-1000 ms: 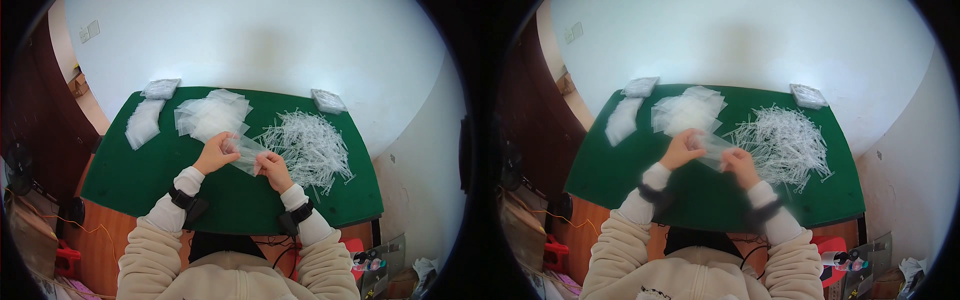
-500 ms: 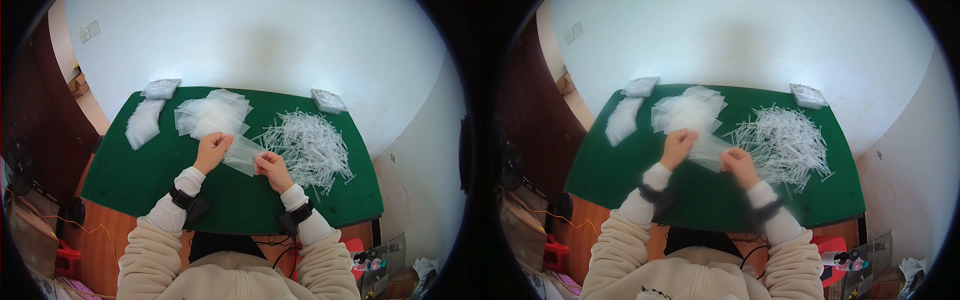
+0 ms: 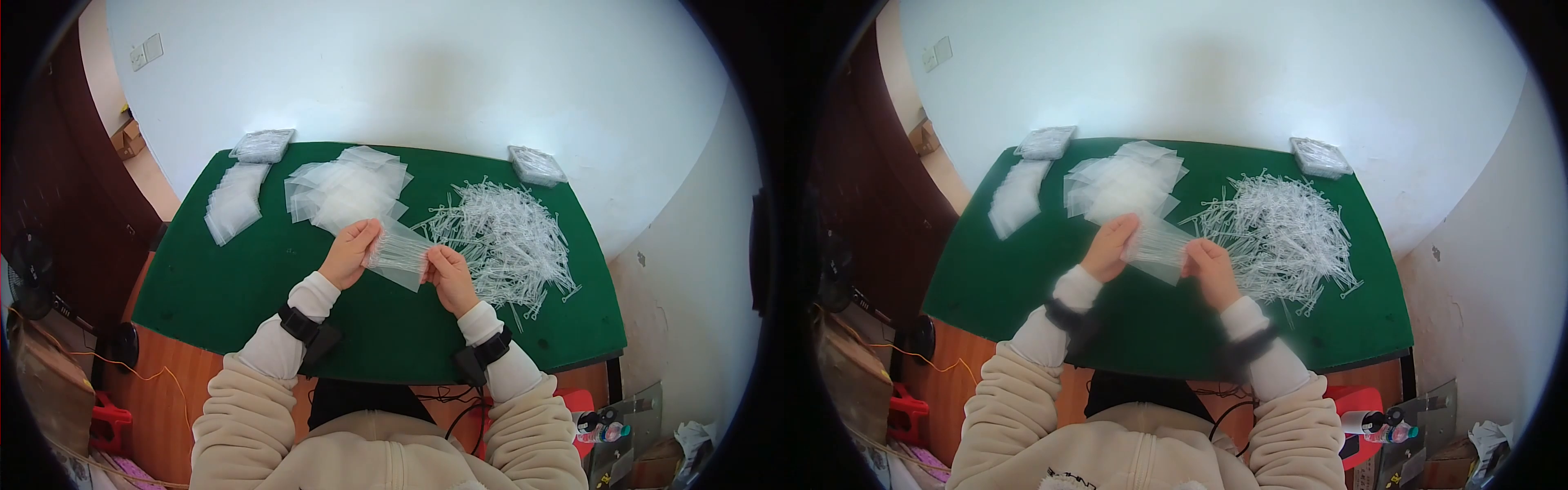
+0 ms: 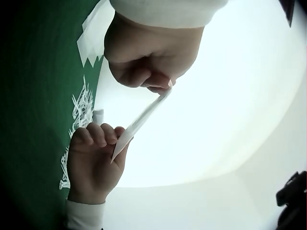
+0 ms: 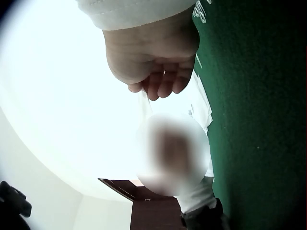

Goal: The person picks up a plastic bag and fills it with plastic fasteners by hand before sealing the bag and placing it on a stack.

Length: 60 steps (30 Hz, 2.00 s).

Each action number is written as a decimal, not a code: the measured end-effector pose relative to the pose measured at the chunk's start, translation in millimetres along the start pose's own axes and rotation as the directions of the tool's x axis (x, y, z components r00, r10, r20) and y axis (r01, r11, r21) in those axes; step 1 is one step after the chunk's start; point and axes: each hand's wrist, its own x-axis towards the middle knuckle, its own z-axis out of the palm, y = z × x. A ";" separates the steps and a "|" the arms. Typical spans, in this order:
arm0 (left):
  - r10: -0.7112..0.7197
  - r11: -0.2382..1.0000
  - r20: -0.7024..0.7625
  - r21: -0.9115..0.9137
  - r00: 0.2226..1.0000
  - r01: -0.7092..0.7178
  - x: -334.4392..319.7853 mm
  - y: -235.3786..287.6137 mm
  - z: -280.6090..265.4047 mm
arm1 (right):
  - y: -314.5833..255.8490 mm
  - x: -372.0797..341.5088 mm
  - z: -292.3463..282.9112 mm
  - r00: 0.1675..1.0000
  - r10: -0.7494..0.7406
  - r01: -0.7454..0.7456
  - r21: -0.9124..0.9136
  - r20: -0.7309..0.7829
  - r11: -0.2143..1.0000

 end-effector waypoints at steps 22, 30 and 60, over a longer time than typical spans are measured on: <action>-0.082 0.993 0.129 0.095 0.988 0.070 6.7 -8.8 -22.5 | 3.2 5.0 -2.9 0.907 -0.316 0.219 -0.330 -0.278 0.918; -0.097 0.980 0.088 0.183 0.991 0.080 -6.8 0.4 3.1 | -10.2 -6.5 11.3 0.917 -0.336 0.393 -0.651 0.218 0.650; -0.075 0.766 0.154 0.641 0.985 -0.042 -5.8 11.0 -2.1 | -4.8 -5.9 10.0 0.891 0.318 -0.182 -0.387 0.324 0.904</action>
